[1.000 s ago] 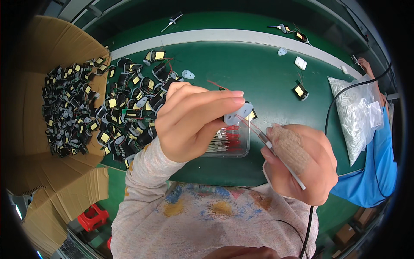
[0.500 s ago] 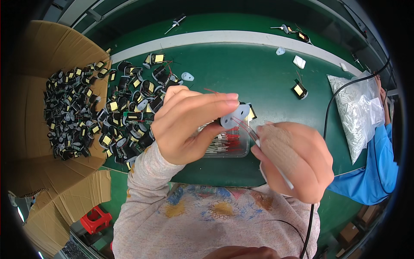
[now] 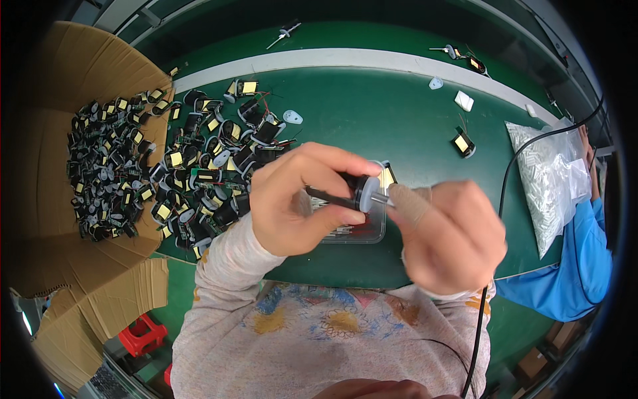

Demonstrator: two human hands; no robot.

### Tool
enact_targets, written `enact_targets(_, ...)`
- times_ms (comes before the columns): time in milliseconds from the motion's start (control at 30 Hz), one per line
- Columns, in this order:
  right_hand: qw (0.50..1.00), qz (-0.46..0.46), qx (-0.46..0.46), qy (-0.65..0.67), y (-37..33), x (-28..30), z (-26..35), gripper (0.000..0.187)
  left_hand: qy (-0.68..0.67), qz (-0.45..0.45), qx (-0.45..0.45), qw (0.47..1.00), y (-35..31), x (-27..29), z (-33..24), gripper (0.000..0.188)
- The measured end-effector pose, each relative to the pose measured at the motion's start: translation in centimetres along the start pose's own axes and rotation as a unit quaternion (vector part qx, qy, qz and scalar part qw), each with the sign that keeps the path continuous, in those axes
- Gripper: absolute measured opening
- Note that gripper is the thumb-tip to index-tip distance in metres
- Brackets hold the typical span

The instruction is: The person is assembling electrical components by using a small probe to insert red and black wires into a plastic connector and then fitting a black housing over the assembly.

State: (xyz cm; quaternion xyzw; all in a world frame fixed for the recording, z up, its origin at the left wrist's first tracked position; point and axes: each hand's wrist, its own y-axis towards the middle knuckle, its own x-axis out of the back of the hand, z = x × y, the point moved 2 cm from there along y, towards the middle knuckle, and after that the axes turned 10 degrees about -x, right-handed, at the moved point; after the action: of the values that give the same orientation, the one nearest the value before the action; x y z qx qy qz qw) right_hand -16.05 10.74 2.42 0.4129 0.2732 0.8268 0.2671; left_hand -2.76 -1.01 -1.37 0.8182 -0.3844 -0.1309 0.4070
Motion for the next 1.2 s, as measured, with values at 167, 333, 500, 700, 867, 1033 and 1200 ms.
enact_targets(167, 0.978, -0.092, 0.122, -0.143, -0.9, -0.8, 0.9, 0.040, 0.097, 0.013, -0.026, 0.995, -0.3, -0.3, -0.9, 0.024)
enact_targets(333, 0.999, 0.024, 0.041, 0.013, -0.3, -0.5, 0.3, 0.045, 0.033, 0.038, 0.006, 0.999, 0.3, 0.0, -1.2, 0.025)
enact_targets(500, 0.997, -0.049, 0.050, 0.020, -0.5, -1.9, -0.2, 0.038, 0.157, 0.054, -0.014, 0.986, 0.2, -0.1, -2.1, 0.027)
enact_targets(700, 0.954, 0.085, -0.218, 0.190, 1.4, -2.7, -2.7, 0.012, 0.152, -0.002, 0.066, 0.986, 0.9, 1.2, 0.1, 0.022)
enact_targets(867, 0.884, 0.095, -0.324, 0.322, 2.1, -5.4, -4.0, 0.014, 0.122, -0.064, 0.127, 0.982, 0.8, 2.2, 1.8, 0.020)
enact_targets(1033, 0.858, 0.148, -0.332, 0.362, 5.4, -9.4, -9.3, 0.019, 0.198, -0.111, 0.108, 0.968, 1.7, 5.8, 4.6, 0.032)
enact_targets(1200, 0.889, -0.004, -0.390, 0.240, 10.1, -13.3, -22.5, 0.022, 0.550, 0.145, 0.131, 0.812, -0.3, 10.6, 6.0, 0.014)
